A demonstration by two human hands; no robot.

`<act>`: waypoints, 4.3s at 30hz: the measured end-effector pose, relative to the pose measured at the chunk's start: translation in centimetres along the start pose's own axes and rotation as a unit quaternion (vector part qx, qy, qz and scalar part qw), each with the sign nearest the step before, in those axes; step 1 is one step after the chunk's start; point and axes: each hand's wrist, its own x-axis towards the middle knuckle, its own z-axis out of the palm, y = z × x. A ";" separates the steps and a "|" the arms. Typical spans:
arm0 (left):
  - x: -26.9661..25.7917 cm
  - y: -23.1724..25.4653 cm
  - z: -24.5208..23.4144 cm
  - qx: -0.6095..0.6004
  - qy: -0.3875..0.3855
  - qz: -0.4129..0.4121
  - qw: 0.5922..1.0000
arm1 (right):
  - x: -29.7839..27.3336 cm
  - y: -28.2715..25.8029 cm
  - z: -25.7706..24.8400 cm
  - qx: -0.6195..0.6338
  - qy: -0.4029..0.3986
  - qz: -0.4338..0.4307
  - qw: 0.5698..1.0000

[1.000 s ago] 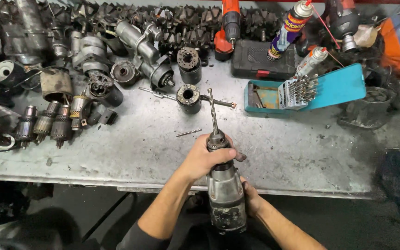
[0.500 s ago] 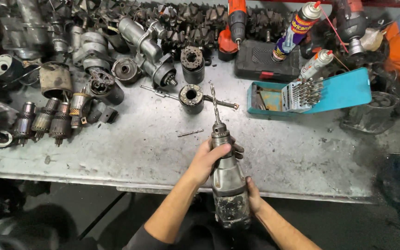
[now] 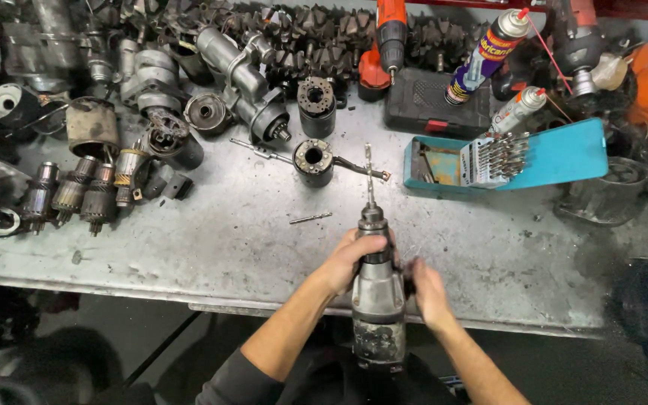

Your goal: The person uses a manual press tool to compress a cylindrical mechanical component on a workbench. They then move to a different area and use a power drill to remove a drill bit and insert a new one into the chuck.

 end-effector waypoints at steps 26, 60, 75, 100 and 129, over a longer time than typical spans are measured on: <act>1.7 -0.4 2.1 0.061 -0.007 -0.045 0.997 | 3.7 -21.7 -2.9 0.008 -0.164 -0.347 0.923; -1.6 0.4 5.9 0.233 0.118 0.015 0.965 | 0.5 -23.5 2.4 -0.070 0.078 -0.200 0.974; -1.0 0.5 6.8 0.242 0.149 -0.006 0.959 | 1.8 -24.5 2.1 -0.099 0.120 -0.119 0.980; -0.6 -1.6 1.6 0.123 0.136 -0.031 0.983 | 1.8 -11.7 -4.7 -0.582 -0.085 -0.065 0.806; -1.9 -1.8 4.6 0.092 0.076 -0.006 0.993 | -6.5 -3.9 0.4 0.349 -0.345 -0.007 0.871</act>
